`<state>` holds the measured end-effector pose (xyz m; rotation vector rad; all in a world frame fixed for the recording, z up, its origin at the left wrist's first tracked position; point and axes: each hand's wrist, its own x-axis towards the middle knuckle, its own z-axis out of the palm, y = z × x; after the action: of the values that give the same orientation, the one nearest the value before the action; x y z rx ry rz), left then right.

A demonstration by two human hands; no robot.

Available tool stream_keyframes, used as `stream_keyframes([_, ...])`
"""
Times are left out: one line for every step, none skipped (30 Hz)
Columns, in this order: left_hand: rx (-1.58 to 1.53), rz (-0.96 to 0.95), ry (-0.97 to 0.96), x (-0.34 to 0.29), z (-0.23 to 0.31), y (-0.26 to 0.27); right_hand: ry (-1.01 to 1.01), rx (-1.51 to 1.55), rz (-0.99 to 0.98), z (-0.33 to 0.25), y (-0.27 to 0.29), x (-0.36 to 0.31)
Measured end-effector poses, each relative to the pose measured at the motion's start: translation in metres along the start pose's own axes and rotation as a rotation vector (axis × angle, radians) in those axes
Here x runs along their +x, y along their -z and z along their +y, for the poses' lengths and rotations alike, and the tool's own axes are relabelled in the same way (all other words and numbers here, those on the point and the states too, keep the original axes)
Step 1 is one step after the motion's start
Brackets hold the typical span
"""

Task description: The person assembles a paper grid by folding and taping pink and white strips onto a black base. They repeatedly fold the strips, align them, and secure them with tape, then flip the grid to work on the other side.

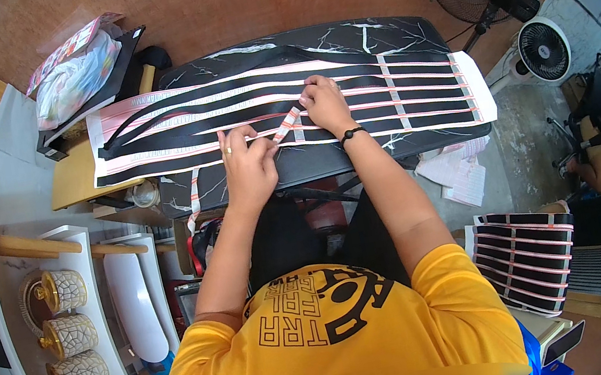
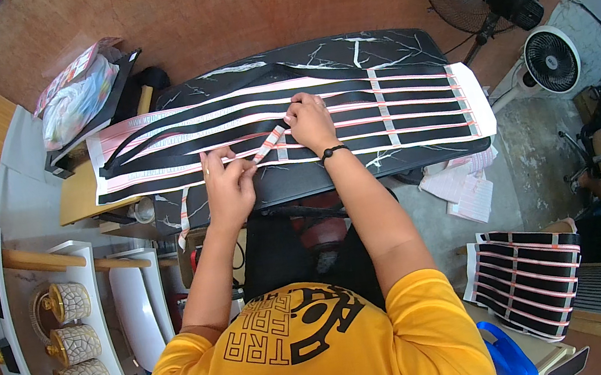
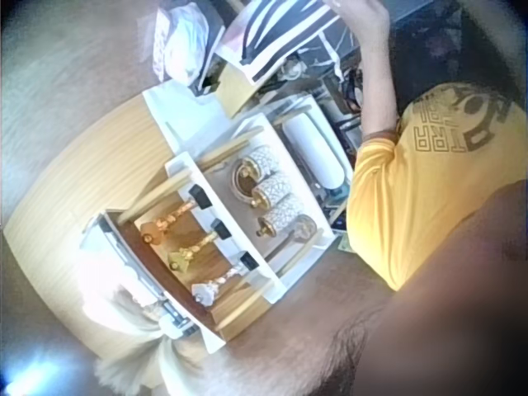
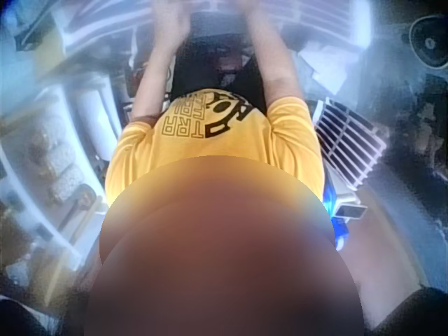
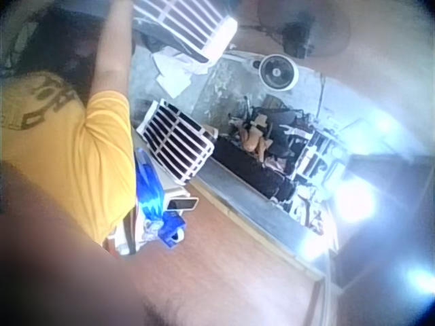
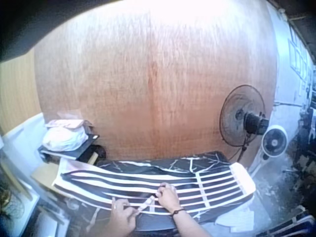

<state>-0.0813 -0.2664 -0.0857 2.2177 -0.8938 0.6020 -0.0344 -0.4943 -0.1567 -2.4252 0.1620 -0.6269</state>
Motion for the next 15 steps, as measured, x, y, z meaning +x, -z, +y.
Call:
stream_keyframes([0.001,-0.018,0.001,-0.004,0.003,0.003,-0.004,-0.013,0.001,0.0,0.0,0.0])
stream_keyframes([-0.002,-0.026,-0.001,-0.007,0.006,0.004,0.012,-0.022,0.014,0.0,0.0,-0.001])
stream_keyframes([-0.002,-0.011,0.005,-0.009,0.008,0.007,0.02,-0.035,0.019,0.0,-0.001,-0.001])
stream_keyframes([-0.005,0.003,0.011,-0.01,0.009,0.009,0.036,-0.042,0.031,0.001,-0.001,-0.002])
stream_keyframes([-0.007,0.013,0.021,-0.011,0.01,0.011,0.032,-0.045,0.034,0.001,-0.001,-0.002])
stream_keyframes([-0.015,0.033,0.026,-0.011,0.011,0.014,0.037,-0.041,0.044,0.001,-0.002,-0.002])
stream_keyframes([-0.022,0.049,0.035,-0.011,0.011,0.017,0.04,-0.037,0.054,0.002,-0.002,-0.001])
stream_keyframes([-0.029,0.064,0.043,-0.011,0.011,0.02,0.037,-0.01,0.041,0.002,-0.003,0.0])
stream_keyframes([-0.002,0.065,0.055,-0.009,0.01,0.023,0.029,0.018,0.028,0.003,-0.002,0.001])
stream_keyframes([0.026,0.065,0.07,-0.007,0.009,0.024,0.027,0.046,0.023,0.004,-0.001,0.002])
stream_keyframes([0.055,0.071,0.081,-0.006,0.009,0.025,0.045,0.198,0.055,0.005,0.0,0.002])
stream_keyframes([0.061,0.055,0.11,-0.003,0.008,0.026,0.07,0.35,0.098,0.006,0.002,0.002])
stream_keyframes([0.04,0.073,0.135,-0.003,0.007,0.026,0.093,0.504,0.135,0.007,0.005,0.002])
stream_keyframes([0.018,0.096,0.153,-0.001,0.006,0.026,0.048,0.589,0.105,0.009,0.009,-0.001])
stream_keyframes([-0.011,0.124,0.167,0.001,0.006,0.026,0.139,0.455,0.112,0.011,0.013,-0.004])
